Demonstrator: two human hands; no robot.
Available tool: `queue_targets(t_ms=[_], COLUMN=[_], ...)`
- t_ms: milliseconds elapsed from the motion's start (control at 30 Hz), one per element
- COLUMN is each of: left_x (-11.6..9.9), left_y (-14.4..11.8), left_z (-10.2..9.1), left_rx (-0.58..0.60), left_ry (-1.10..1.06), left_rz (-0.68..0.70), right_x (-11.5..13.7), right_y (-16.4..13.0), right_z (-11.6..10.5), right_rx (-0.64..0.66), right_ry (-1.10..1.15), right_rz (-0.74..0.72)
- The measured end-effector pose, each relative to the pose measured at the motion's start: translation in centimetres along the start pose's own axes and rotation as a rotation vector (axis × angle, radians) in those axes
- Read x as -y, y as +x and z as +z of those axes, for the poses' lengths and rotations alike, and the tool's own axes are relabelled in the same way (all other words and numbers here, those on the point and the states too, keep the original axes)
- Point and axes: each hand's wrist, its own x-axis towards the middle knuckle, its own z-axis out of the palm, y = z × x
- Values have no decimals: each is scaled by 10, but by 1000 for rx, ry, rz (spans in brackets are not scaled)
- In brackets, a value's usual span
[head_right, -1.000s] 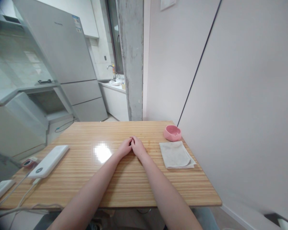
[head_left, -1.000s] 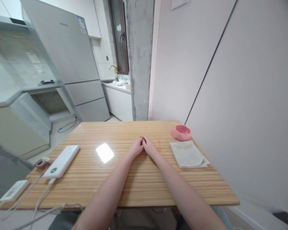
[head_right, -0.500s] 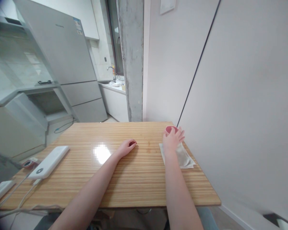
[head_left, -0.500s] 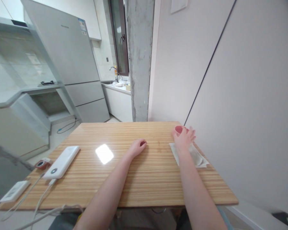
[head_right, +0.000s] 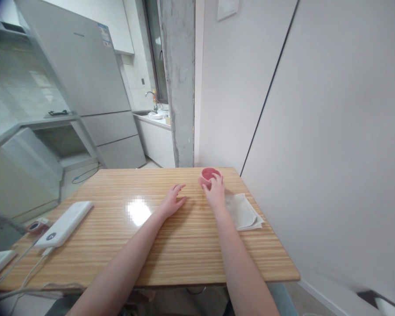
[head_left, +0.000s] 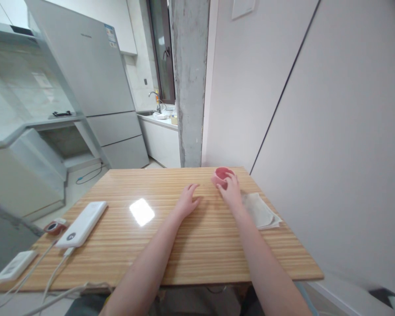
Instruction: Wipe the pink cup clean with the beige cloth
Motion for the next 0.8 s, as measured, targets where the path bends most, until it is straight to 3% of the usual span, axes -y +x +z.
queue_targets(t_ms=[67, 167, 333, 467, 600, 700, 800], left_x=[-7, -13, -12, 3, 37, 71, 98], left_y=[0, 1, 6, 11, 5, -11, -31], left_z=[-7, -16, -30, -57, -102, -133, -151], left_rx=[-53, -40, 8, -230, -506, -554, -551], left_ry=[39, 95, 144, 196, 380, 488, 533], left_rz=[75, 134, 176, 3, -217, -362, -458], right_x=[23, 52, 61, 41, 25, 24, 26], right_y=[-7, -21, -29, -20, -15, -16, -17], right_z=[12, 26, 29, 20, 21, 28, 31], right_rx=[97, 223, 260, 87, 13, 55, 92], right_ry=[126, 277, 384, 303, 186, 153, 95], right_rz=[-112, -200, -211, -79, 77, 68, 34])
